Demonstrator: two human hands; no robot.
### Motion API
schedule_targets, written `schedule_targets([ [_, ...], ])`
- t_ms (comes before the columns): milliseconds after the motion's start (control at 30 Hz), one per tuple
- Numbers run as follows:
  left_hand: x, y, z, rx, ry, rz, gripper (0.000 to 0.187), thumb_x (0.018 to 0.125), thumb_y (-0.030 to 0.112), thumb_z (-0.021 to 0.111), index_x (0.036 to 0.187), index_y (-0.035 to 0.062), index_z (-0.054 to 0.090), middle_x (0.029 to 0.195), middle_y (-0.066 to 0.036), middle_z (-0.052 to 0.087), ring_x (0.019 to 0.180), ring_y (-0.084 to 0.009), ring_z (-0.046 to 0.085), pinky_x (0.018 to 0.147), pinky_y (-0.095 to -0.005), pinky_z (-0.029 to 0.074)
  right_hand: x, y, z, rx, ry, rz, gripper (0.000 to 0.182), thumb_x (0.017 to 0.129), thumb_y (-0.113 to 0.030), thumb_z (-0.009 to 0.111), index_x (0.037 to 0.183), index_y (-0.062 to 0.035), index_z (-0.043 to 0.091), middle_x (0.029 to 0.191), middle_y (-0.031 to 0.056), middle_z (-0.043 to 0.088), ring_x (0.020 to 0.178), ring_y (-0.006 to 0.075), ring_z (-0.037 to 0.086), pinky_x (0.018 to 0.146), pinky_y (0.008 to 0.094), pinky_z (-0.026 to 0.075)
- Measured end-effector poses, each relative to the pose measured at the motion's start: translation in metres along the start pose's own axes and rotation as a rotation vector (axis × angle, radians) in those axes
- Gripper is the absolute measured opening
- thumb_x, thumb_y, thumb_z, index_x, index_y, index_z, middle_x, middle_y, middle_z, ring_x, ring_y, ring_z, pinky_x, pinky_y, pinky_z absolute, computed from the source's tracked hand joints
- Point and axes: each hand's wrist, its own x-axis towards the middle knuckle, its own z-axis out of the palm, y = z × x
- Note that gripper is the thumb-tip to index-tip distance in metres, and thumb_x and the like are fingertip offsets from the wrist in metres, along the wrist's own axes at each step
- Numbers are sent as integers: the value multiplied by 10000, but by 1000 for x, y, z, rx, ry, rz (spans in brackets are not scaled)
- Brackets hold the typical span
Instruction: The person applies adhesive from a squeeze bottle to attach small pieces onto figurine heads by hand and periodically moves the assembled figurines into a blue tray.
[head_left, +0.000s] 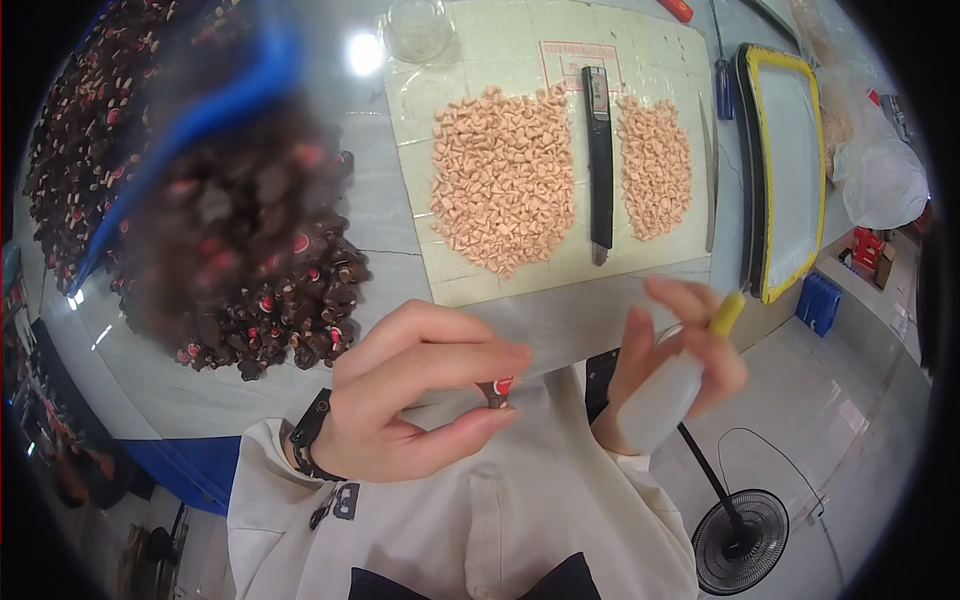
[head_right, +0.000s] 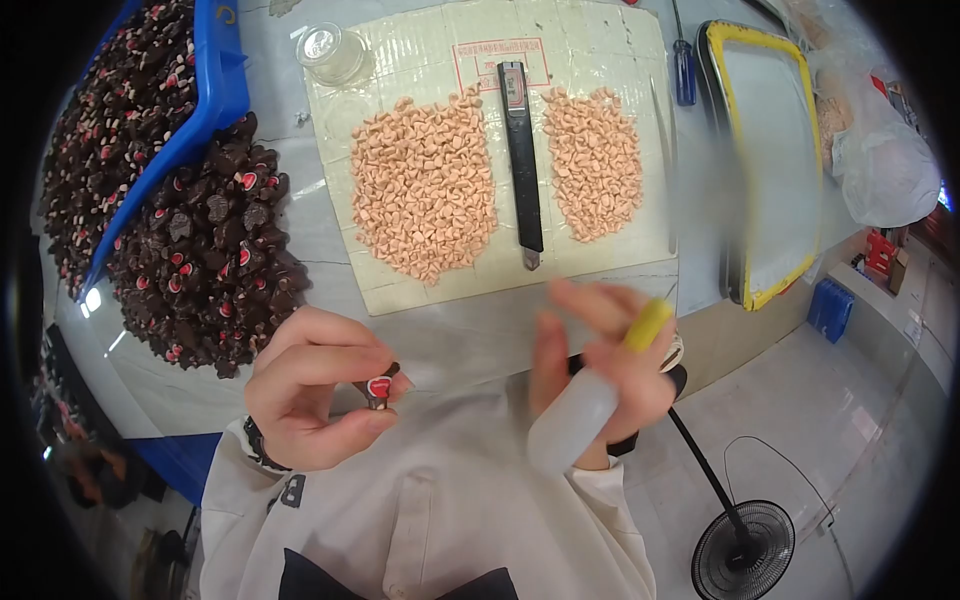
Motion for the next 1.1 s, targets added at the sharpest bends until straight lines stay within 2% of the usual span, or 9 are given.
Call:
schedule_targets([
  [167, 0, -1, 1, -56, 59, 23, 347, 646, -42, 666, 963, -77, 528, 923, -187, 505, 735, -184, 593, 641, -245, 524, 2, 36, -9, -291, -67, 17, 401, 705, 47, 649, 991, -46, 385, 856, 113, 606, 725, 202, 465, 675, 310, 374],
  [400, 1, 3, 2, -103, 118, -67, 353, 658, -30, 691, 995, -47, 586, 932, -142, 558, 747, -161, 590, 641, -243, 489, -2, 48, 0, -255, -62, -33, 371, 693, 50, 658, 973, -39, 430, 856, 78, 588, 723, 191, 468, 630, 286, 379],
  [467, 2, -1, 0, -44, 19, 16, 365, 647, -18, 664, 982, -78, 532, 914, -176, 531, 739, -188, 596, 629, -244, 484, -2, 48, 0, -248, -43, 1, 355, 692, 54, 656, 962, -40, 445, 828, 58, 586, 715, 187, 469, 637, 283, 377],
  [600, 2, 1, 0, -60, -4, -1, 371, 647, -25, 664, 992, -71, 534, 920, -170, 537, 754, -189, 593, 649, -245, 478, -1, 43, -2, -250, -64, 11, 365, 697, 69, 640, 966, -50, 423, 783, 69, 585, 692, 184, 468, 630, 285, 372],
  [700, 2, 7, 4, -162, 80, -148, 412, 650, -19, 676, 1033, -70, 533, 944, -159, 552, 782, -180, 589, 657, -240, 470, -5, 16, -4, 52, 62, 182, 435, 677, 121, 614, 958, -95, 360, 720, 98, 579, 661, 183, 466, 606, 287, 374],
  [767, 8, 10, 1, -58, -109, -201, 490, 654, -5, 691, 1104, -78, 511, 955, -149, 566, 805, -177, 585, 671, -247, 464, 4, -11, -11, 487, -40, 243, 479, 653, 120, 638, 960, -111, 352, 728, 97, 581, 649, 180, 467, 588, 280, 374],
  [867, 8, 6, 3, -60, -250, -119, 555, 658, 14, 699, 1163, -73, 484, 958, -147, 574, 804, -187, 584, 695, -258, 460, 11, -18, -9, 849, -298, 219, 505, 637, 107, 672, 959, -117, 354, 718, 94, 602, 640, 169, 498, 593, 282, 370],
  [1000, 8, 9, 4, -123, -195, -132, 534, 678, -52, 639, 1186, -39, 476, 910, -106, 557, 727, -172, 565, 630, -266, 476, 11, -26, -1, 804, -334, 400, 497, 638, 87, 696, 947, -121, 367, 741, 92, 620, 664, 173, 540, 675, 293, 370],
  [1100, 8, 9, 2, -143, -156, -194, 535, 672, -50, 644, 1182, -35, 482, 905, -106, 558, 730, -171, 560, 628, -265, 475, 12, -28, 1, 604, -291, 272, 500, 651, 74, 692, 958, -141, 361, 767, 93, 622, 652, 179, 545, 658, 301, 383],
])
